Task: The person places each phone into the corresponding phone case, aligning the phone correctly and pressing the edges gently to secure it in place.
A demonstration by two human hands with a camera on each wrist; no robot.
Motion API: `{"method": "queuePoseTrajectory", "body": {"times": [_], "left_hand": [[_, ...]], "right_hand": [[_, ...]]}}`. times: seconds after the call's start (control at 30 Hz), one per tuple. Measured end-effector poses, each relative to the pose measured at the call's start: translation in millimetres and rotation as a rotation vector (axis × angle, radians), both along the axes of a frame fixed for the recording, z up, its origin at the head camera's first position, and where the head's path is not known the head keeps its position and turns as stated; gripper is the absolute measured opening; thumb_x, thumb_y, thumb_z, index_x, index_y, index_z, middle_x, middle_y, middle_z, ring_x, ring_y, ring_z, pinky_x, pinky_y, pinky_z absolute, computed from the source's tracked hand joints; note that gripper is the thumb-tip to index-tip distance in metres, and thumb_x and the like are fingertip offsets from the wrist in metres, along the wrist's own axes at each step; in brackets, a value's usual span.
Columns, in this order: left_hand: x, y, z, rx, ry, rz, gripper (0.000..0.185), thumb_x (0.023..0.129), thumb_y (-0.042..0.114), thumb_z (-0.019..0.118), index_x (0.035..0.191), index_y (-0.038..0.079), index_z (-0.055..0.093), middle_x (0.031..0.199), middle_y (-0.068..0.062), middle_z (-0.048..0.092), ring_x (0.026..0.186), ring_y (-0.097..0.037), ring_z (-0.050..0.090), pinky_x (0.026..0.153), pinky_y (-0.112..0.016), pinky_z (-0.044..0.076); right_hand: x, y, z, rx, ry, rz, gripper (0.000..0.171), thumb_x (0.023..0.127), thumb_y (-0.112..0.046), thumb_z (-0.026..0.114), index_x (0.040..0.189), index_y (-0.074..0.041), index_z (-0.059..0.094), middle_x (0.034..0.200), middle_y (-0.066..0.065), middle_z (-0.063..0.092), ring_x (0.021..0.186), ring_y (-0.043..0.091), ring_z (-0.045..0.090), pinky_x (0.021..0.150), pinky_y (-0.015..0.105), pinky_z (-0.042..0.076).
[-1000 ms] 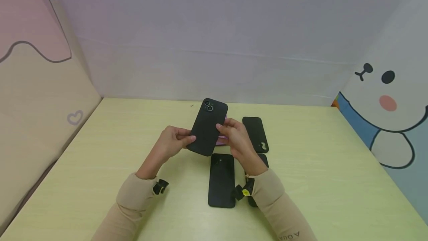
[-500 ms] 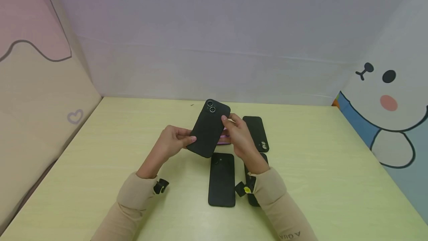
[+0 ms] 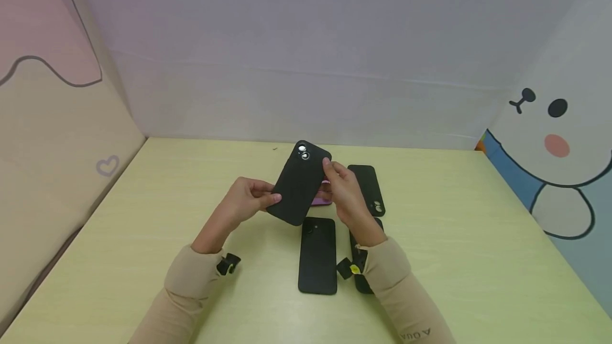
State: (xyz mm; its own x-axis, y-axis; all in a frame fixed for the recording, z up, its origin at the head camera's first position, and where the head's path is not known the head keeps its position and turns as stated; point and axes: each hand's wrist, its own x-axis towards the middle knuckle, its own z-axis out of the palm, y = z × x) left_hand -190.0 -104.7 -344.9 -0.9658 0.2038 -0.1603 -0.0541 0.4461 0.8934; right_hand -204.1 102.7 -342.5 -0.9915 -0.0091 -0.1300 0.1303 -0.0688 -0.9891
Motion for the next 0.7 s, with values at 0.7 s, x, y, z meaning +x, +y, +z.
{"method": "queuePoseTrajectory", "body": {"times": [0.7], "left_hand": [[-1.7,-11,4.0,0.010,0.001,-0.119,0.031,0.087,0.015,0.062,0.110,-0.005,0.059,0.086,-0.010,0.066,0.074,-0.012,0.061,0.076,-0.032,0.049]], "right_hand": [[-0.1,7,2.7,-0.019,0.084,-0.034,0.028,0.092,-0.023,0.055,0.111,-0.003,0.059,0.070,0.000,0.061,0.058,0.012,0.063,0.063,0.029,0.055]]}}
